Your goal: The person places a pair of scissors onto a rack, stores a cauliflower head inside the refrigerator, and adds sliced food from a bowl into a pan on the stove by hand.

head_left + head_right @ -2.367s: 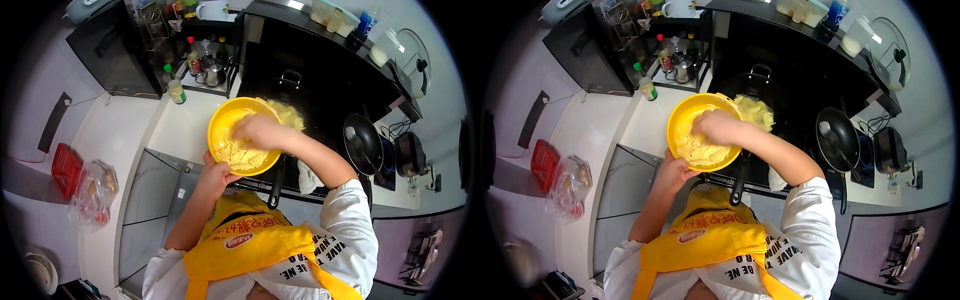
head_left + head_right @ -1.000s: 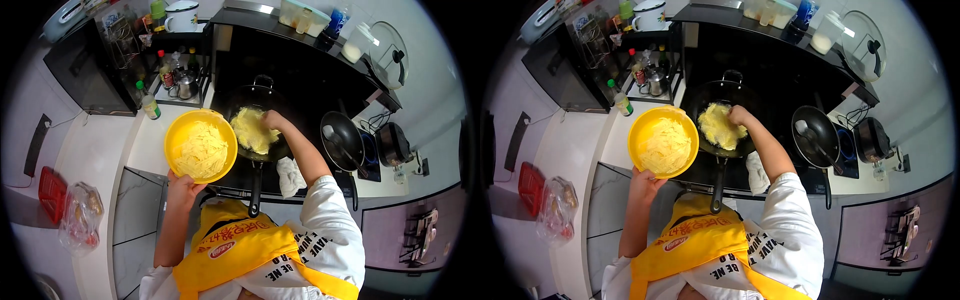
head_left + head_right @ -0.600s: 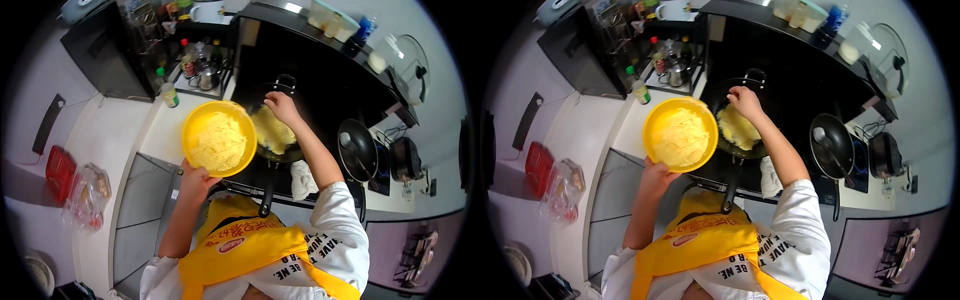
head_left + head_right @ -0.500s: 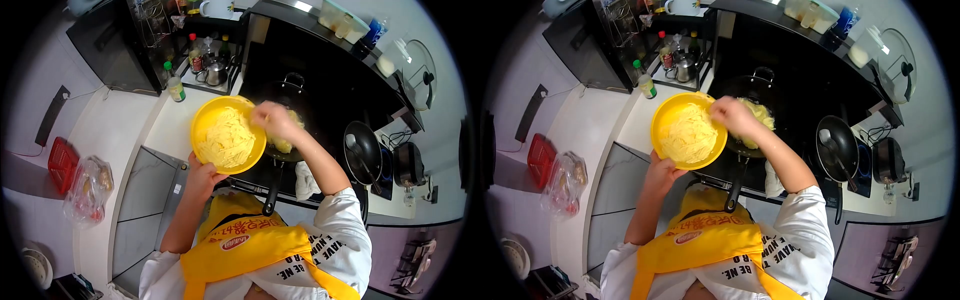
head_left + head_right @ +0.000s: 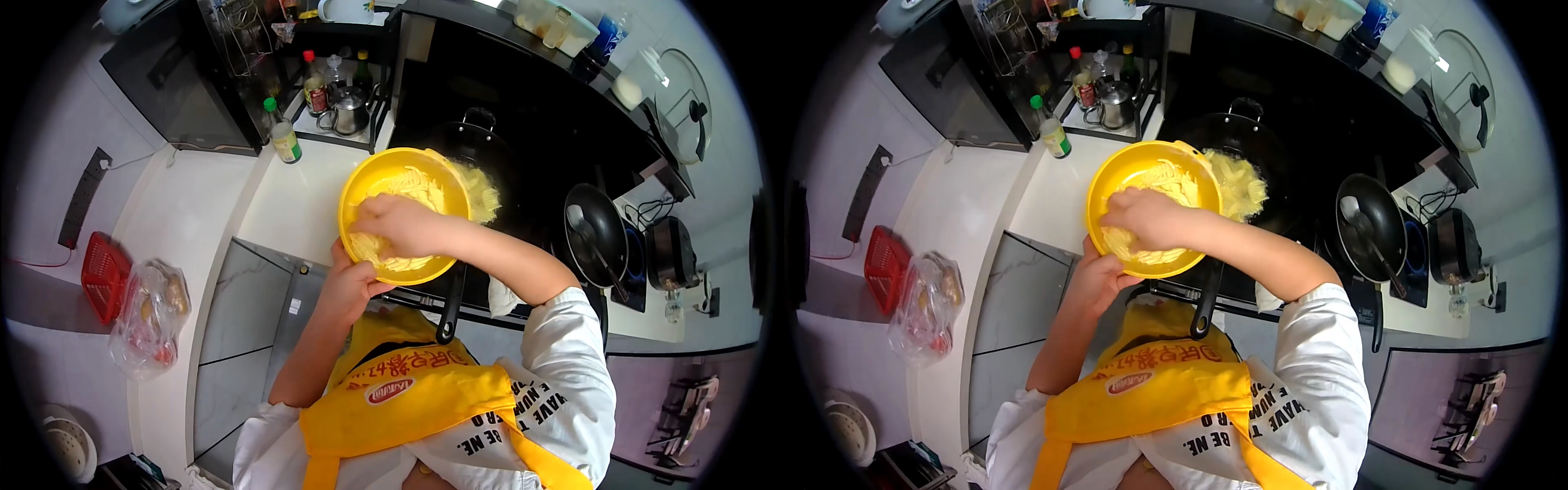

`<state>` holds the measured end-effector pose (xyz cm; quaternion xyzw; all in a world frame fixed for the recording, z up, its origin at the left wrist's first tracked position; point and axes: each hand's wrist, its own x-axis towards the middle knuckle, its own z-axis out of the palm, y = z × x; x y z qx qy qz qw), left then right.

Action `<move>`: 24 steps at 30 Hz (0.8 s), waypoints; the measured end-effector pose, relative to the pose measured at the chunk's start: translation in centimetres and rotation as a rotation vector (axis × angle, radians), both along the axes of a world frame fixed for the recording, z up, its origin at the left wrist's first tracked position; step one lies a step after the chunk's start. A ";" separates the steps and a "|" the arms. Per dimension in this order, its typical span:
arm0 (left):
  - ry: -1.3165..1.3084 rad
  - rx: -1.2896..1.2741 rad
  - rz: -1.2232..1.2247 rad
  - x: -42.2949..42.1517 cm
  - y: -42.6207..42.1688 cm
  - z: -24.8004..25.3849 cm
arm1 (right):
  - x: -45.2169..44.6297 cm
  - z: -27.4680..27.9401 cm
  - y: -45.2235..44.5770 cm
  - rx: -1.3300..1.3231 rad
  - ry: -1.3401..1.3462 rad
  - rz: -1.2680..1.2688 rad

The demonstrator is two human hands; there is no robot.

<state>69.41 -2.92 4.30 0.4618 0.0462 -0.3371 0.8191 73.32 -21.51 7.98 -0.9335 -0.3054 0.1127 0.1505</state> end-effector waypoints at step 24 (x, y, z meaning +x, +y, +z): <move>-0.004 0.050 0.003 0.0 -0.1 0.9 | -0.7 -0.3 -2.6 0.119 -0.051 -0.218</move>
